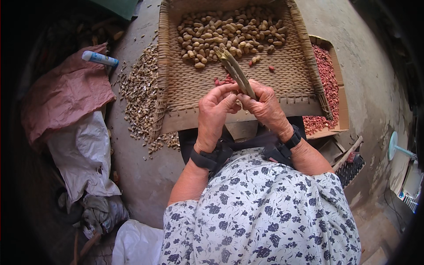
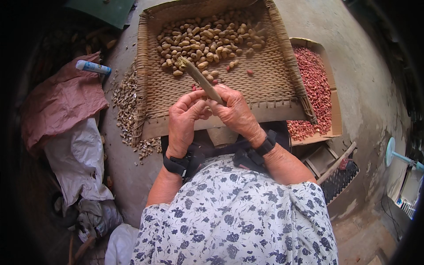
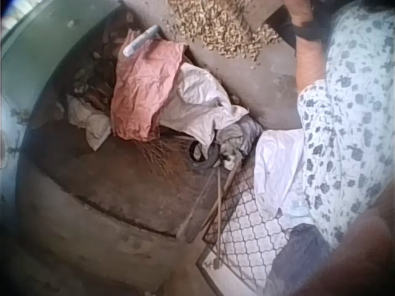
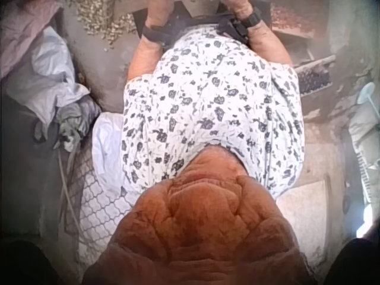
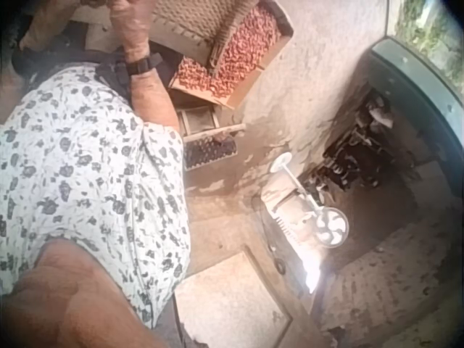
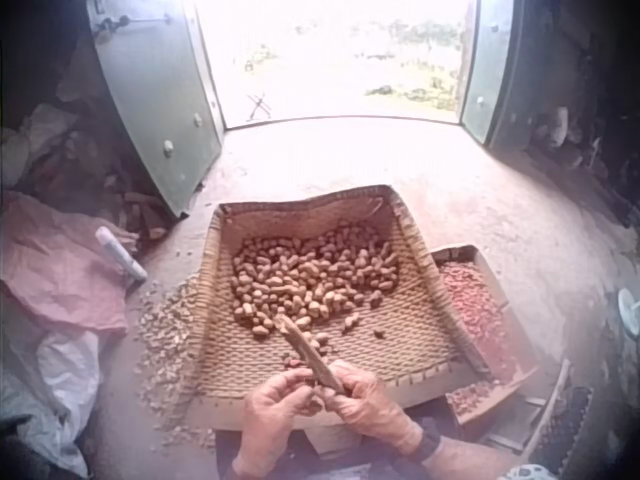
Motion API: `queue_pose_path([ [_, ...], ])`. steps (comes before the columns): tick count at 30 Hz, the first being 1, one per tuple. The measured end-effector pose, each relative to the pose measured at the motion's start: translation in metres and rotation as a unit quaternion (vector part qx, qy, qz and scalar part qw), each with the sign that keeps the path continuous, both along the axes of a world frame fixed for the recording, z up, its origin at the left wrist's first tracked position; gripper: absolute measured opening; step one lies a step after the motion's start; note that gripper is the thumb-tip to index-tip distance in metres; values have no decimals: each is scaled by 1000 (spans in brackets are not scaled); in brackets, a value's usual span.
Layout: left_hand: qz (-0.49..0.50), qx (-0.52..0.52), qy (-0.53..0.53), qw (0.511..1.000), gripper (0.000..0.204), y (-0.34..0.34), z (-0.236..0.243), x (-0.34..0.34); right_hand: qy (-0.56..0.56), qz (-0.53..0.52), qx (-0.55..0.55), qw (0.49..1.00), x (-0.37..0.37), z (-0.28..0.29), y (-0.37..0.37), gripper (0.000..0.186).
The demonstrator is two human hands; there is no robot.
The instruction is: Shelling peanuts by hand and sorting the kernels into a box while discarding shells.
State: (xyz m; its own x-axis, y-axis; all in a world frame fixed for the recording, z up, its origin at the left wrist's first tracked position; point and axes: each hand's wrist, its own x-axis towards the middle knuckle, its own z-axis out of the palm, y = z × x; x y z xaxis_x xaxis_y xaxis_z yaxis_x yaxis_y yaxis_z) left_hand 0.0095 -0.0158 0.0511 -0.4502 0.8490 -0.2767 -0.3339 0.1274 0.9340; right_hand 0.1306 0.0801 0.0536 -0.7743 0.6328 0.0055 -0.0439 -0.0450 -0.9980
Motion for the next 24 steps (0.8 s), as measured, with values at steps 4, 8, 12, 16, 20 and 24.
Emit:
queue_pose_path([
  [4, 10, -10, -49, 999, 22, -1, -2, 2, -5, -5, 0, 1000, -1, -3, 0, 24],
  [8, 33, 24, -89, 995, 22, -4, -14, 5, -36, -39, 21, 998, -3, -3, -3, 24],
  [12, 53, 17, -84, 995, 23, -1, -15, 10, -61, -97, 73, 991, -7, -8, -11, 21],
  [16, 84, 9, -118, 989, 21, 1, -16, 14, -59, -111, 134, 983, -11, -15, -13, 18],
  [20, 99, 13, -170, 980, 20, 0, -17, 13, -56, -120, 157, 979, -10, -17, -16, 15],
  [24, 109, 34, -214, 970, 20, 6, -16, 12, -41, -148, 58, 986, -12, -22, -17, 15],
])
